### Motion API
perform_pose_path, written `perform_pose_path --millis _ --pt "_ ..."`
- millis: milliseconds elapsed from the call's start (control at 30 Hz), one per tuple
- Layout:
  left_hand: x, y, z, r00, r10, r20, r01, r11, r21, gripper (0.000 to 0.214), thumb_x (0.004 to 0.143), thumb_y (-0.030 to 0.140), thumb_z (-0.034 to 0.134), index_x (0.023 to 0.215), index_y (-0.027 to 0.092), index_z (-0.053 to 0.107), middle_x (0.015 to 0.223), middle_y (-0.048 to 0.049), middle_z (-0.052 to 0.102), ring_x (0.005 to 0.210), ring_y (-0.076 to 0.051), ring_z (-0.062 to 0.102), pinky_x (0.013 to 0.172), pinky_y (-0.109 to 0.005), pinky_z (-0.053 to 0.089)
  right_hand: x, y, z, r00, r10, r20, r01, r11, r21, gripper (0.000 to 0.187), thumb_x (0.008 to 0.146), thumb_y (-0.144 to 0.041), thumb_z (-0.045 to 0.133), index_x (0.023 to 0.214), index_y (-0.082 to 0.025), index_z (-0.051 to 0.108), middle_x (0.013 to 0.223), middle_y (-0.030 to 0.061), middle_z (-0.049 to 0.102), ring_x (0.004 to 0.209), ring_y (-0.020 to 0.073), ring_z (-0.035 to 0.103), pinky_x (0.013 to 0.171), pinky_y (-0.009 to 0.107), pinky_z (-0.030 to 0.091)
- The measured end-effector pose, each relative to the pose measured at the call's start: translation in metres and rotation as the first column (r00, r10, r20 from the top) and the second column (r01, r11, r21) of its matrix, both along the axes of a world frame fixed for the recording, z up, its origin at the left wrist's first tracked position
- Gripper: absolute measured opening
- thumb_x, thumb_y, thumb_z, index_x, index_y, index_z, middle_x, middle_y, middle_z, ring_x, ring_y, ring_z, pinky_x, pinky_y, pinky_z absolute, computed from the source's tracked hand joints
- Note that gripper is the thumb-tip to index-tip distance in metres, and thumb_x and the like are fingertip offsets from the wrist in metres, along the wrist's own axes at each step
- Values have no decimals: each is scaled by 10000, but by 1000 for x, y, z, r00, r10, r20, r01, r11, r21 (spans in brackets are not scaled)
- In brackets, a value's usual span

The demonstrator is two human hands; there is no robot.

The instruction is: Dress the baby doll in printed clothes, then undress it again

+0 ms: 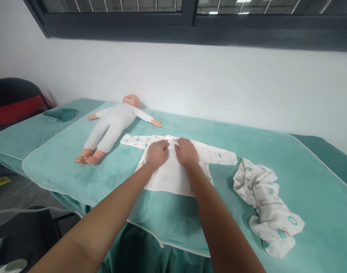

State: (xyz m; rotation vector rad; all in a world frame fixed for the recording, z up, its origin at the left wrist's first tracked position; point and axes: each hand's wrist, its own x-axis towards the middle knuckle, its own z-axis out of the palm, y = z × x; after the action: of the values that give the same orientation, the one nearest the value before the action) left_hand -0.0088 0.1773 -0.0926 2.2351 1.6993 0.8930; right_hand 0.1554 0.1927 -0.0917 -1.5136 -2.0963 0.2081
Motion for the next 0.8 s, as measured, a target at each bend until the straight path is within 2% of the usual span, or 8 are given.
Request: perform_pose_path --millis 100,267,400,567,800 --pt "2 -2 -1 995 -9 -100 11 1000 19 292 878 137 461 1053 179 691 1321 -91 646 1330 -225 503 1124 -410 359 -1 -1 1 993 3 120 -4 1000 9 370 964 -307 397 1223 -139 601 1333 156 595 1237 307 479 1067 445 341" --pt "5 -3 -2 971 -21 -237 27 999 22 330 930 186 417 1164 145 646 1397 -122 585 1378 -234 450 1133 -428 338 -4 -3 0 970 8 244 -11 1000 12 441 991 -314 342 1319 -118 562 1405 156 555 1300 298 459 1112 433 302" --pt "6 -6 -3 948 -46 -314 51 999 8 426 967 231 354 1318 102 559 1475 -145 503 1428 -253 381 1170 -450 279 -6 -12 -2 948 17 319 -19 1000 2 518 1010 -346 285 1403 -88 504 1504 155 465 1427 294 340 1171 448 217" --pt "1 -14 -4 926 -69 -372 67 998 -19 503 979 276 311 1425 109 472 1533 -128 430 1473 -269 298 1201 -475 214 -7 -28 -4 926 43 376 -37 999 -23 603 1014 -454 256 1461 -98 449 1577 144 352 1481 269 264 1185 454 215" --pt "-10 -35 -5 915 -95 -392 91 995 -29 515 977 309 317 1441 140 466 1554 -112 400 1490 -283 257 1217 -514 152 -9 -47 -4 921 66 384 -55 998 -39 645 1007 -482 269 1468 -58 426 1582 192 309 1486 288 258 1177 478 247"
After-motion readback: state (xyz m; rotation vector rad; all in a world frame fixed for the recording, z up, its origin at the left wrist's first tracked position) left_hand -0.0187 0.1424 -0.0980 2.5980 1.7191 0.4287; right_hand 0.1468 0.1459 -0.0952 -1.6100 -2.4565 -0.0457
